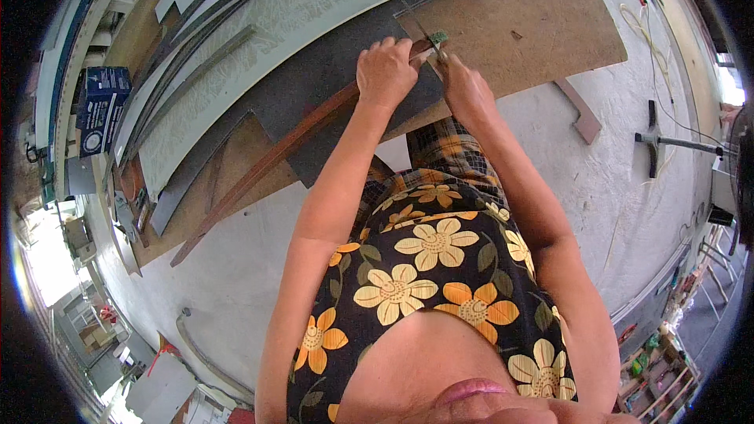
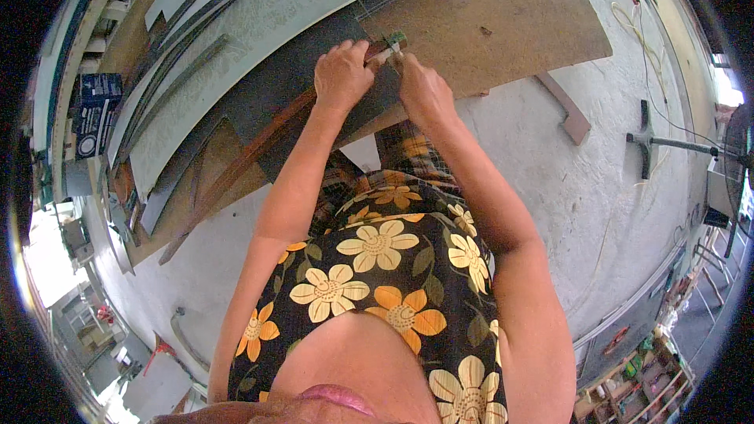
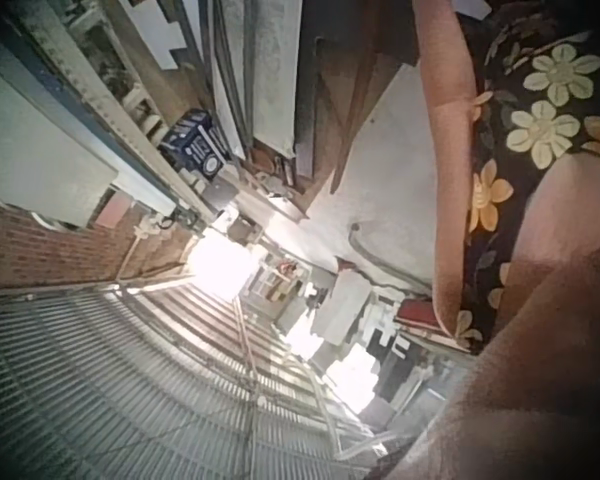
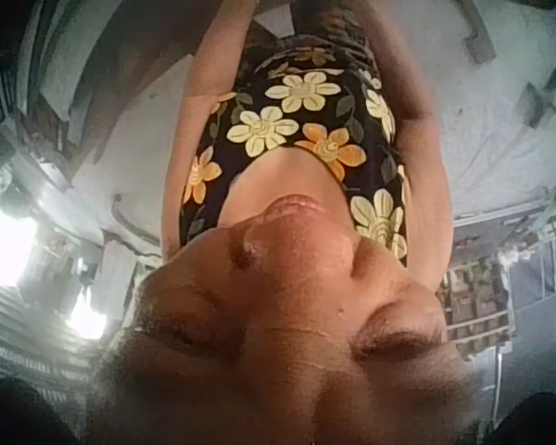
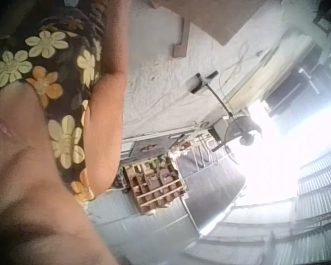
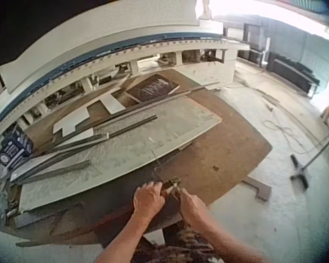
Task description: Marking, measuring, and sawing wood components for furniture assembly in a workshop environment.
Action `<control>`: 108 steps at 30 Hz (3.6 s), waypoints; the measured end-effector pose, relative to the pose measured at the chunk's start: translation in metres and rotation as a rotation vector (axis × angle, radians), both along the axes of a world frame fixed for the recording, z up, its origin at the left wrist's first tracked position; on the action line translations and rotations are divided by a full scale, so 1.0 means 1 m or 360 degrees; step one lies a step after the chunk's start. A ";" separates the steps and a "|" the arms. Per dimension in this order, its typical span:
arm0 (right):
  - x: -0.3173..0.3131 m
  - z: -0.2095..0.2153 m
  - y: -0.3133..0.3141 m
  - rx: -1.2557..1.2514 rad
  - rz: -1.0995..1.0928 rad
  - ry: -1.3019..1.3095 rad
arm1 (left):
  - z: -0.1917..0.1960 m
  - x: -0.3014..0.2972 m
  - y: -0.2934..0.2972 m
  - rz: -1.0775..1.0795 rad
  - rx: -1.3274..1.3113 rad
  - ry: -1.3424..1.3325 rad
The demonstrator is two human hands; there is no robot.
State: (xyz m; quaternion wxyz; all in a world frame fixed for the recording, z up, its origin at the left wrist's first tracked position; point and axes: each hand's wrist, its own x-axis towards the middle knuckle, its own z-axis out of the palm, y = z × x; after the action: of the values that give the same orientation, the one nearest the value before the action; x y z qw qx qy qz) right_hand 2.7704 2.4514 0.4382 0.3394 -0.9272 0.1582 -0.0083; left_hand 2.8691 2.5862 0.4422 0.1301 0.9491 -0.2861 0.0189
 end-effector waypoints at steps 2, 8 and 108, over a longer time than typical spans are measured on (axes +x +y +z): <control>-0.037 0.004 0.000 0.0104 -0.0029 0.0102 | 0.001 -0.001 0.004 0.0009 0.0010 0.0032; -0.061 0.005 -0.002 0.0104 -0.0084 0.0300 | 0.000 -0.002 0.010 -0.0009 -0.0048 -0.0061; 0.011 0.004 0.002 0.0022 0.0008 0.0136 | 0.004 -0.034 0.140 0.0092 0.0081 -0.0232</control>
State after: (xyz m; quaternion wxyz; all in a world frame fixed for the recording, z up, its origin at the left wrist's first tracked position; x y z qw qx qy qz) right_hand 2.7813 2.4530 0.4424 0.3387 -0.9248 0.1704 0.0331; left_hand 2.8350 2.7264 0.4458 0.0842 0.9561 -0.2678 0.0843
